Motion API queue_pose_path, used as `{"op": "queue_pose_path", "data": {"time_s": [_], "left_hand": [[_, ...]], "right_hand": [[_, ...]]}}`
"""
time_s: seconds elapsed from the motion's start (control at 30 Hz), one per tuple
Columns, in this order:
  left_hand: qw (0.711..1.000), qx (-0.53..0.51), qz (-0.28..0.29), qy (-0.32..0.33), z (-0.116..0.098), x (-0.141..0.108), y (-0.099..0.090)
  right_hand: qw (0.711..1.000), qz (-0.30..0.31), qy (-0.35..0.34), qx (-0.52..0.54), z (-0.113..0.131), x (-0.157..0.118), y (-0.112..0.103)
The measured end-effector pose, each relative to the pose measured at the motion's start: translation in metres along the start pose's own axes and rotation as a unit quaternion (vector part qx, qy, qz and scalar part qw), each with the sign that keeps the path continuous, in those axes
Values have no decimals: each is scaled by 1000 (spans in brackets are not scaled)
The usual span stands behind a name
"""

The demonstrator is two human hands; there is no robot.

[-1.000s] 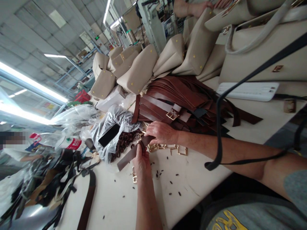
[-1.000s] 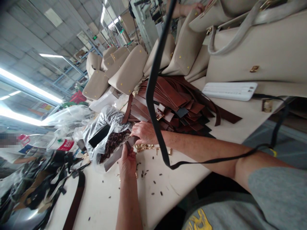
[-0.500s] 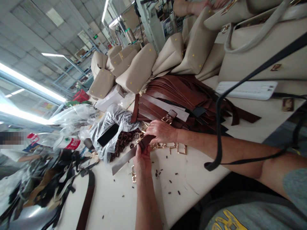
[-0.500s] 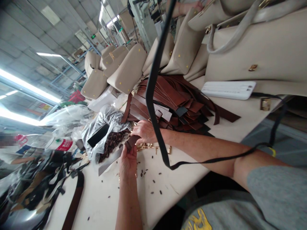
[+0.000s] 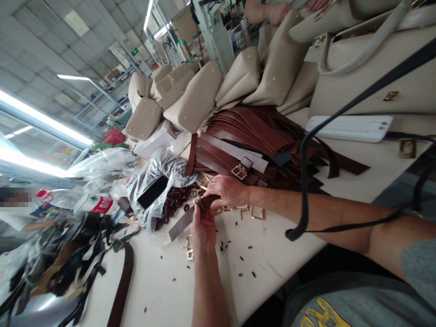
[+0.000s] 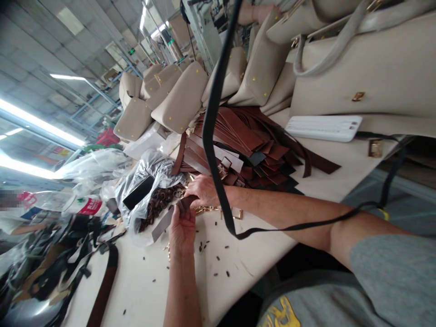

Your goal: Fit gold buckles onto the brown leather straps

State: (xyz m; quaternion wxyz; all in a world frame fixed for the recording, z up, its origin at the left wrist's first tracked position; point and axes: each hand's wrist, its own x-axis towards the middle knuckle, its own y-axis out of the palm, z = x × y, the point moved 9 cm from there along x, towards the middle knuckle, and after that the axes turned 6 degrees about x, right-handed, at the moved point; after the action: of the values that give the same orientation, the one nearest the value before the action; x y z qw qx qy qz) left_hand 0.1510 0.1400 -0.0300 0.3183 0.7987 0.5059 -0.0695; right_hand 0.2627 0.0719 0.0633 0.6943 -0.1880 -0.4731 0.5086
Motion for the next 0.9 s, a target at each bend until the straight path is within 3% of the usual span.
{"op": "queue_pose_path", "data": {"time_s": [0.5,0.73,0.9], "left_hand": [[996,24,76,48,8,4,11],[993,47,84,76,6,-2,21],[991,49,74,101,-2,6,14]], "right_hand": [[998,-1,53,-18,0,2,-1],[998,20,49,-24,6,2,1],[998,15,56,-19,3,-2,-9]]}}
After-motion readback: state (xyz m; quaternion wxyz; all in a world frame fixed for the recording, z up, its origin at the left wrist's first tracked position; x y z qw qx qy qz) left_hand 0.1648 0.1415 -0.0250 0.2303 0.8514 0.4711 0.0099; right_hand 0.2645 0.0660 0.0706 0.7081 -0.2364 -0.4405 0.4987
